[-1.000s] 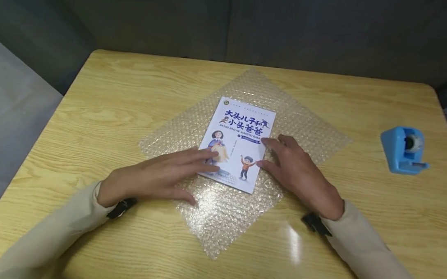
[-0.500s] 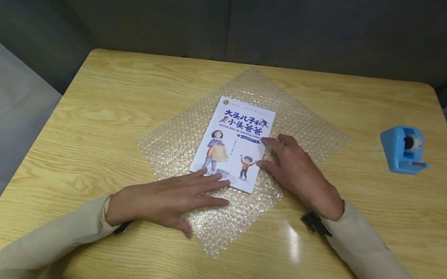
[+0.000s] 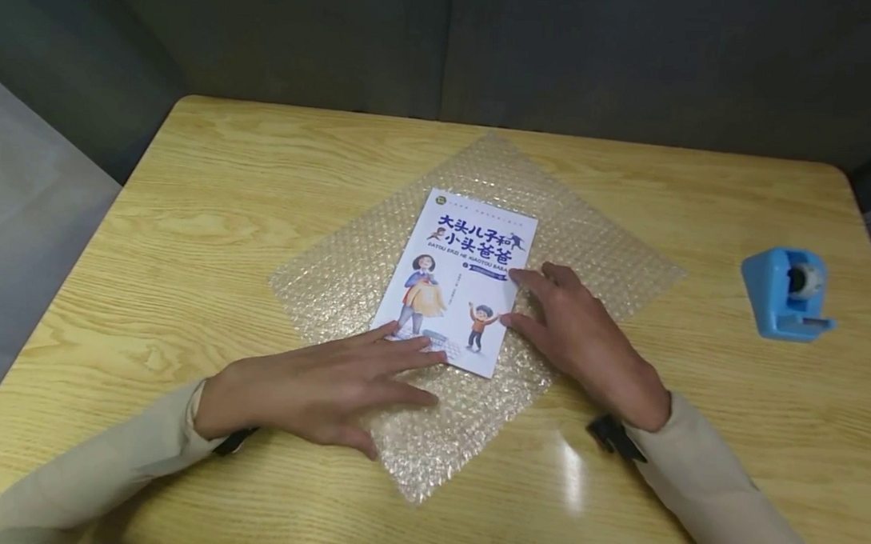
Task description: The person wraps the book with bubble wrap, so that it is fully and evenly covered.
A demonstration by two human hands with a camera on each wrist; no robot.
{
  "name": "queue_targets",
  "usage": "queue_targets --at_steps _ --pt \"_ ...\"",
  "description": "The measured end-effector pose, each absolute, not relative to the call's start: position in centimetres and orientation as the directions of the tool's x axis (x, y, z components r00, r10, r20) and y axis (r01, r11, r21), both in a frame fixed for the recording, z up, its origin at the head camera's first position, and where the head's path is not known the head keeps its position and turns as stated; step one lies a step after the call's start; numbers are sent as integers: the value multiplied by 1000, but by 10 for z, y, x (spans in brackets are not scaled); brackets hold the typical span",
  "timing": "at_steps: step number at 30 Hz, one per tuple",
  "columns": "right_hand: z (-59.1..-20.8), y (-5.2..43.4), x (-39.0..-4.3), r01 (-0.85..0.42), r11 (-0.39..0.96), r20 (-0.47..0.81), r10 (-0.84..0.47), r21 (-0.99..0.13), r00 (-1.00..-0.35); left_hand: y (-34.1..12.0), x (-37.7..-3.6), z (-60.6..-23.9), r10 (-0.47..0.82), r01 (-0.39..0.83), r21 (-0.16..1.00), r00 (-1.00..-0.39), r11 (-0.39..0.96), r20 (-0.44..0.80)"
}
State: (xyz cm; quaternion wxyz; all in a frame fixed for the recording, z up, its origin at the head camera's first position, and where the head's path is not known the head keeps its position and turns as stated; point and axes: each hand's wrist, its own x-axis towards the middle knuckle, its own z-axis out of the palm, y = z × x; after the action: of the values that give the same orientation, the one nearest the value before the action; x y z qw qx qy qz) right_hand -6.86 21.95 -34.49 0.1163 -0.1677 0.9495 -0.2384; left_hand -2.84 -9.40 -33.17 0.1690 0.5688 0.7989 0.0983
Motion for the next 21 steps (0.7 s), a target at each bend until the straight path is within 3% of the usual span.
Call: queue_targets --at_steps 15,21 --pt "-345 221 -68 -285 831 -131 -388 -477 -912 -103 -50 -315 921 874 395 -363 283 142" --pt "-344 222 -67 -288 829 -133 -393 -479 -910 -97 -60 -314 875 837 436 -445 330 191"
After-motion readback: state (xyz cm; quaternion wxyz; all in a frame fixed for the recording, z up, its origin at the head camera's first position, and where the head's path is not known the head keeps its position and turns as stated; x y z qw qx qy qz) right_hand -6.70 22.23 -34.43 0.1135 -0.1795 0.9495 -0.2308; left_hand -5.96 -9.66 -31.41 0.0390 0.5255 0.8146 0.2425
